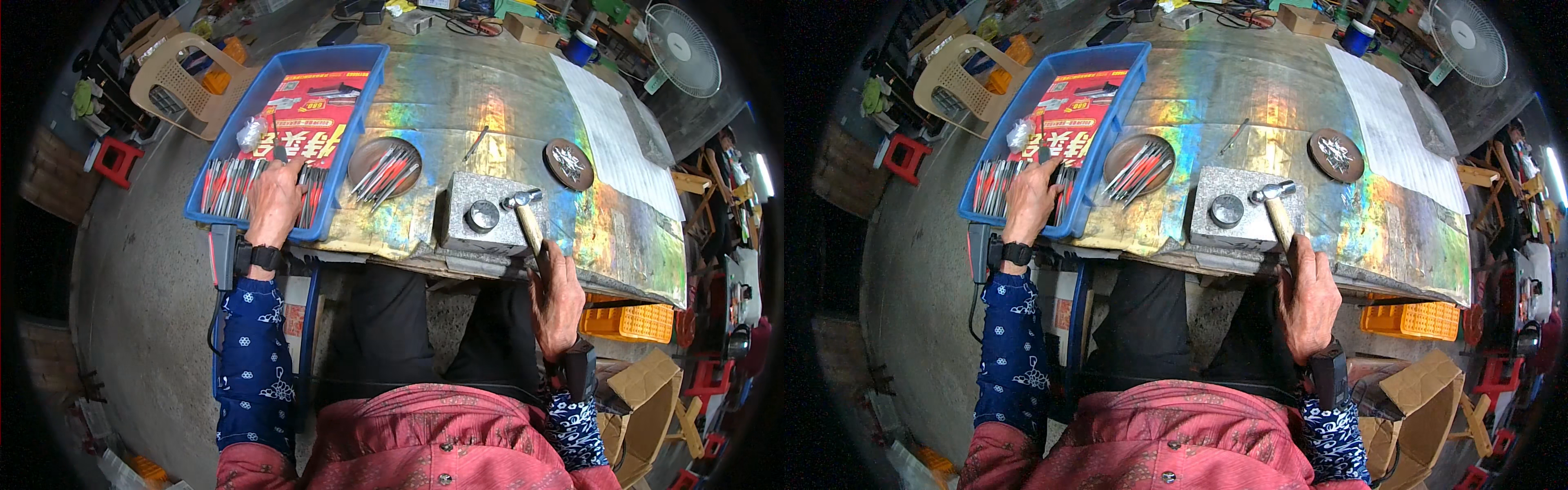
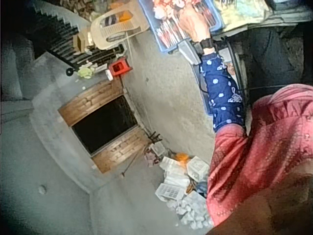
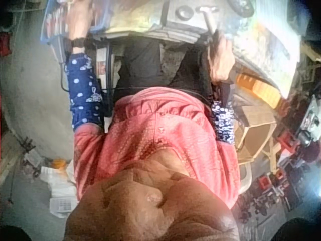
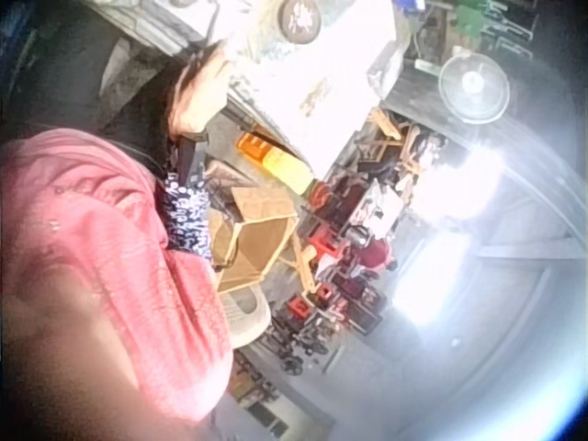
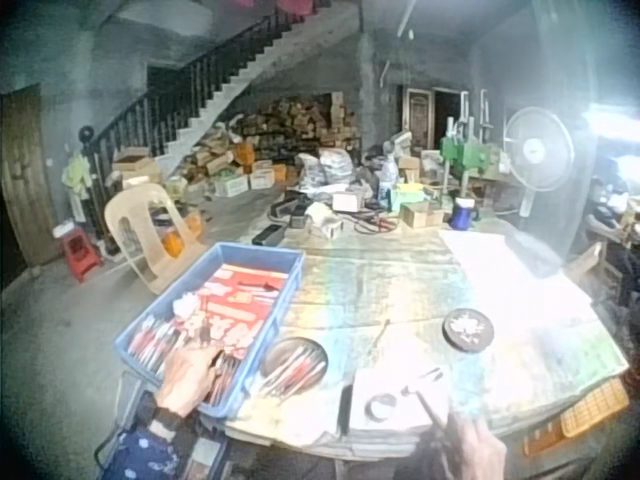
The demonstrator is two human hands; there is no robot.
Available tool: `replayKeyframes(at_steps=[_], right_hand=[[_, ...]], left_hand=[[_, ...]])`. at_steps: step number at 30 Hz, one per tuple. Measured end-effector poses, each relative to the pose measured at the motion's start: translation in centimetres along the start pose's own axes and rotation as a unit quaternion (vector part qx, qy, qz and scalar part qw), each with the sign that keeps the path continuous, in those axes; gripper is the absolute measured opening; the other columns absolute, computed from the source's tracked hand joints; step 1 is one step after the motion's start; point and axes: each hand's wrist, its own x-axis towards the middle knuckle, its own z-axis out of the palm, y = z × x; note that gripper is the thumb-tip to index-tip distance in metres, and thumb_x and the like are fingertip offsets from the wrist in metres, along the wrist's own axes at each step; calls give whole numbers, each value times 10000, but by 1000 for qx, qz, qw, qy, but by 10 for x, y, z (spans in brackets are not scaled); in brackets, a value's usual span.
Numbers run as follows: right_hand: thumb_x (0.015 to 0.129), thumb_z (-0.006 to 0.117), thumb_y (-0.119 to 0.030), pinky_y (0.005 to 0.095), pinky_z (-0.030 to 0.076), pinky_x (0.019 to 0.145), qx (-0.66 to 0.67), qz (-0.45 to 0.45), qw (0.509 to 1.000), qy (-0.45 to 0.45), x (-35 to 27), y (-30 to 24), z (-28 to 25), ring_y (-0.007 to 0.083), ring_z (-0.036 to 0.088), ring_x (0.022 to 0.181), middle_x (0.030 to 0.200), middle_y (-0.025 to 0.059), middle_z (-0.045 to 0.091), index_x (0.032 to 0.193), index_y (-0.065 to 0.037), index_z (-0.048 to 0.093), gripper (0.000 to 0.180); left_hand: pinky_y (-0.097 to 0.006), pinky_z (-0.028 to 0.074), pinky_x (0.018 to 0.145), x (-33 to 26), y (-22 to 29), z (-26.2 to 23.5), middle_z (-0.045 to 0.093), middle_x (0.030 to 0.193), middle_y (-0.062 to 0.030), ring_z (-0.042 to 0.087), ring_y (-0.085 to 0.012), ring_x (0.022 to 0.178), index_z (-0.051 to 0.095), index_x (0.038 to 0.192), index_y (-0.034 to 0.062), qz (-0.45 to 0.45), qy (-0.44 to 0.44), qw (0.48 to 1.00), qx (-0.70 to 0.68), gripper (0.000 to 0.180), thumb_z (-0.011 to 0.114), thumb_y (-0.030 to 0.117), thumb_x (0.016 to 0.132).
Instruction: The person repeatedly picks small metal pins from a tray, places each on a metal anvil, and strikes it with a hammer to shape it. After each strike, the pin is placed into a small dish on the table. The cycle continues with multiple pins throughout the clip.
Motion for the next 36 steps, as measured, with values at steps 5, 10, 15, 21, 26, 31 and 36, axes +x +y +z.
replayKeyframes(at_steps=[5,10,15,21,26,31,36], right_hand=[[850,631,-61,452,491,708,0,3,1000,-4,1,-3,-2,402,587,841,988,194,543,1328,-68,470,505],[852,653,-103,430,499,712,-8,10,1000,-8,3,-4,-7,379,593,829,955,180,553,1279,-55,513,451],[845,694,-187,416,491,676,14,10,1000,9,5,2,-15,360,596,806,920,171,565,1230,-39,552,436],[872,664,-130,395,476,636,32,24,999,34,8,36,-24,345,599,705,834,171,580,1078,-13,633,238],[856,648,-86,399,476,658,-35,77,996,35,26,89,-23,341,608,741,848,159,595,1013,-15,655,173],[822,644,-77,426,487,692,-93,71,993,-8,49,123,-16,357,612,787,880,158,600,1009,-16,659,197],[744,611,-31,449,503,717,-130,42,990,-32,64,133,-5,391,619,809,872,188,605,845,-8,625,105]], left_hand=[[-458,500,791,1,-4,5,639,994,-216,617,-393,955,607,1196,46,22,23,999,-22,459,736,39,756],[-447,501,739,2,-12,13,659,987,-186,648,-359,926,523,1178,104,35,46,998,-25,489,757,62,750],[-407,458,541,3,-19,20,607,637,-128,600,-294,581,534,1166,121,-2,69,998,7,470,774,100,762],[-453,471,596,-1,-24,16,628,741,-226,621,-416,713,589,816,-11,-29,61,998,-2,258,763,168,752],[-411,479,612,-7,-13,7,666,794,-187,639,-369,701,635,909,7,-40,128,991,-6,191,689,173,831],[-299,494,641,-14,14,-17,680,790,-106,613,-155,670,643,1047,-8,-7,209,967,-145,200,657,134,906],[-217,485,600,-13,60,-27,671,874,-56,598,-80,723,644,1078,-34,20,124,890,-439,181,637,60,923]])
